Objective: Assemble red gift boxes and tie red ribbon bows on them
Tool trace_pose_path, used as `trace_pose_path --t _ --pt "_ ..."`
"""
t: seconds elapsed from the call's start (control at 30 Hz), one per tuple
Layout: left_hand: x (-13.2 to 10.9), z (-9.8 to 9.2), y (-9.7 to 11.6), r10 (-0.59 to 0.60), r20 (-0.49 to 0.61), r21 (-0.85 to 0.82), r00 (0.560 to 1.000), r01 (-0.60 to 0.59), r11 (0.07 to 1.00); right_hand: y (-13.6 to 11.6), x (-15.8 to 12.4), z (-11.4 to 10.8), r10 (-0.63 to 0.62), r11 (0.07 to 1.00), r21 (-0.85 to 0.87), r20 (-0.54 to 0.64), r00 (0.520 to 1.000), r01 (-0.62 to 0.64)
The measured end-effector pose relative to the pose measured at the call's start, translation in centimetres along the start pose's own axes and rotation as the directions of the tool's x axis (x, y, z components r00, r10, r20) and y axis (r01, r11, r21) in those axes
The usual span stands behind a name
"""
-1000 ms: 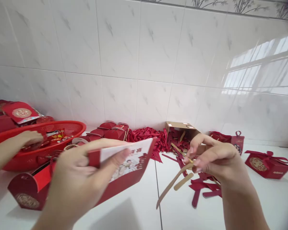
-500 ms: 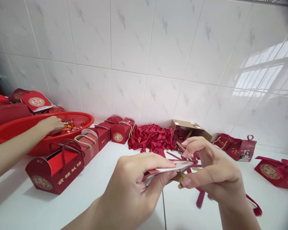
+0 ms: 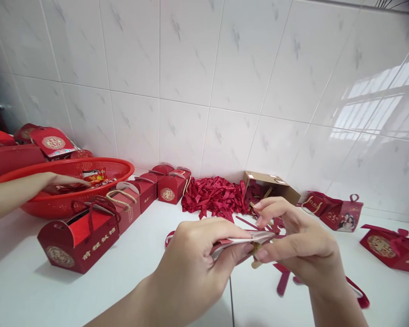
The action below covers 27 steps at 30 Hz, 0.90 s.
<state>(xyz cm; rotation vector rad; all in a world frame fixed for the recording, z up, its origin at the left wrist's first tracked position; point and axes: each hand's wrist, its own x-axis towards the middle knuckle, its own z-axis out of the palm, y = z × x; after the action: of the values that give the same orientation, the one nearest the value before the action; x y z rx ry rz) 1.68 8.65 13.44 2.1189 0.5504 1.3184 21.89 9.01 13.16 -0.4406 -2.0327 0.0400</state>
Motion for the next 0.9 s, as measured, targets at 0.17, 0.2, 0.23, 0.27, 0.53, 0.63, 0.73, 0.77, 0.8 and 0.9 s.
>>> trace_pose_path --t 0.17,0.2,0.23,0.27,0.53,0.63,0.73,0.77,0.8,0.9 --pt "0.0 0.0 -0.4 0.033 -0.016 -0.041 0.999 -0.034 0.999 -0.3 -0.1 0.2 0.041 0.999 0.037 -0.029 0.999 -0.040" --pt "0.0 0.0 -0.5 0.047 -0.024 -0.042 0.999 -0.048 0.998 -0.4 -0.1 0.2 0.054 0.998 0.046 -0.031 0.998 -0.052" --pt "0.0 -0.1 -0.6 0.057 -0.024 -0.038 0.998 -0.058 0.998 -0.5 -0.2 0.2 0.067 0.997 0.047 -0.033 0.997 -0.065" --pt "0.0 -0.2 -0.7 0.063 -0.017 -0.029 0.998 -0.063 0.998 -0.6 -0.2 0.2 0.077 0.996 0.043 -0.039 0.996 -0.075" --pt "0.5 -0.4 -0.7 0.036 0.035 -0.085 0.999 -0.033 0.996 -1.5 -0.3 0.4 0.064 0.996 -0.061 -0.092 0.994 -0.070" --pt "0.5 -0.1 -0.9 0.054 0.031 -0.132 0.998 -0.050 0.990 -1.7 -0.4 1.0 0.073 0.997 -0.008 -0.118 0.990 -0.074" --pt "0.4 0.2 -0.9 0.110 -0.044 -0.121 0.993 -0.115 0.986 -1.5 -0.5 2.2 0.169 0.982 0.124 -0.231 0.958 -0.144" --pt "0.4 0.3 -0.9 0.140 -0.085 -0.103 0.987 -0.148 0.984 -1.4 -0.5 2.6 0.231 0.964 0.200 -0.286 0.930 -0.177" --pt "0.5 0.4 -0.8 0.175 -0.130 -0.079 0.976 -0.186 0.979 -1.3 -0.5 3.1 0.303 0.933 0.294 -0.329 0.894 -0.208" --pt "0.7 0.6 -0.6 0.301 -0.211 0.016 0.930 -0.305 0.952 -0.7 -0.4 4.2 0.511 0.777 0.570 -0.324 0.796 -0.267"
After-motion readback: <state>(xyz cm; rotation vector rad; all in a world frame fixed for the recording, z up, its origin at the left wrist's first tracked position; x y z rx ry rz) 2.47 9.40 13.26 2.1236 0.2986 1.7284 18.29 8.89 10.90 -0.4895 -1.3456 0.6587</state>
